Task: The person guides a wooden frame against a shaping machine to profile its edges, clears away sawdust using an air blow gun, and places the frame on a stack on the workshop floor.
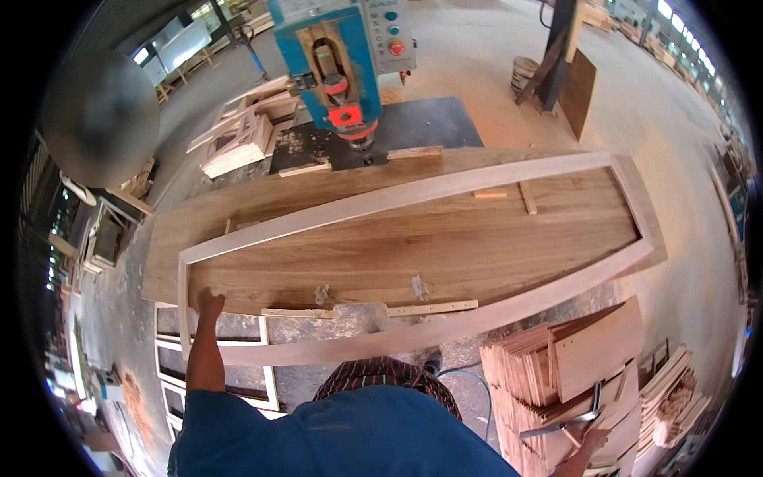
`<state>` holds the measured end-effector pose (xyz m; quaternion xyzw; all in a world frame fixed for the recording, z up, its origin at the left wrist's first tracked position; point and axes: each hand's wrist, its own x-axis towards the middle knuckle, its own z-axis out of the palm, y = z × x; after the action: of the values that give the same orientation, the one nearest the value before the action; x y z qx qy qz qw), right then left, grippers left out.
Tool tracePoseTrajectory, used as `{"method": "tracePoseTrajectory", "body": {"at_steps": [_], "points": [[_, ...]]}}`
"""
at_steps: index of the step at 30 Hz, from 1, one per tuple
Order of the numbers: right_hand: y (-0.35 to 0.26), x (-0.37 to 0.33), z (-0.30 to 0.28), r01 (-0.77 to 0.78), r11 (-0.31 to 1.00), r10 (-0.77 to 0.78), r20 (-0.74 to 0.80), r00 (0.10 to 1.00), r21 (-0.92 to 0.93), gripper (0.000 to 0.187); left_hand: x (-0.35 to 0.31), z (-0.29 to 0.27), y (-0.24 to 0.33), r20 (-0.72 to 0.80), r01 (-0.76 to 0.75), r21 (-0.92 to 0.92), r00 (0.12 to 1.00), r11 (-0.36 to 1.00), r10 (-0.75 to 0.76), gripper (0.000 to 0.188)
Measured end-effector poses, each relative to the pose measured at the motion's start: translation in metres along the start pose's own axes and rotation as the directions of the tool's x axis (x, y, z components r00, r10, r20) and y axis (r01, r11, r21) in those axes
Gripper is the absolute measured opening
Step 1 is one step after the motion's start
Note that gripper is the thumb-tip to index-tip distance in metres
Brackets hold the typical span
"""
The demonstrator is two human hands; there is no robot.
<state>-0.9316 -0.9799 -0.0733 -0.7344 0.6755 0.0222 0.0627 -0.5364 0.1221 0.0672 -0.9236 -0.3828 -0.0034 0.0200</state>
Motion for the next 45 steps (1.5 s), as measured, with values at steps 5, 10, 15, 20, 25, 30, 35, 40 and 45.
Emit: {"method": "tracePoseTrajectory", "body": {"at_steps": [5, 10, 15, 20, 25, 30, 35, 40, 45], "points": [[-0.157, -0.029, 0.004, 0.050, 0.508, -0.351, 0.154, 0.924, 0.860, 0.046, -0.043, 0.016, -0.078, -0.201, 0.457, -0.049, 0.866, 0.888, -0.457, 0.072], [-0.328, -0.115, 0.025, -0.373, 0.202, -0.510, 0.422, 0.750, 0.906, 0.045, -0.085, 0.073, -0.166, 0.283, 0.704, -0.692, 0.465, 0.157, -0.839, 0.072], [-0.407, -0.181, 0.023, -0.606, 0.193, -0.525, 0.603, 0.600, 0.771, 0.042, -0.122, 0.125, -0.175, 0.635, 0.344, -0.650, 0.735, -0.678, -0.236, 0.050], [-0.428, -0.204, 0.022, -0.684, 0.145, -0.604, 0.611, 0.512, 0.715, 0.035, -0.140, 0.119, -0.139, 0.596, 0.255, -0.627, 0.766, -0.736, -0.242, 0.038], [-0.437, -0.215, 0.014, -0.690, -0.054, -0.654, 0.497, 0.571, 0.722, 0.034, -0.135, 0.076, -0.146, 0.358, 0.185, -0.699, 0.927, -0.691, -0.114, 0.024], [-0.450, -0.237, -0.017, -0.652, -0.106, -0.777, 0.347, 0.526, 0.751, 0.040, -0.120, 0.044, -0.135, 0.365, 0.171, -0.654, 0.925, -0.737, -0.110, 0.027], [-0.443, -0.224, -0.051, -0.669, -0.232, -0.811, 0.239, 0.534, 0.706, 0.050, -0.122, 0.013, -0.114, 0.309, 0.140, -0.708, 0.943, -0.692, -0.126, 0.027], [-0.409, -0.142, -0.058, -0.535, -0.231, -0.795, 0.159, 0.585, 0.813, 0.052, -0.138, 0.009, -0.058, 0.224, 0.196, -0.699, 0.973, -0.687, 0.050, 0.029], [-0.382, -0.041, -0.061, -0.502, -0.283, -0.823, 0.063, 0.565, 0.817, 0.049, -0.165, 0.009, 0.023, 0.274, 0.242, -0.630, 0.958, -0.738, 0.080, 0.034]]}}
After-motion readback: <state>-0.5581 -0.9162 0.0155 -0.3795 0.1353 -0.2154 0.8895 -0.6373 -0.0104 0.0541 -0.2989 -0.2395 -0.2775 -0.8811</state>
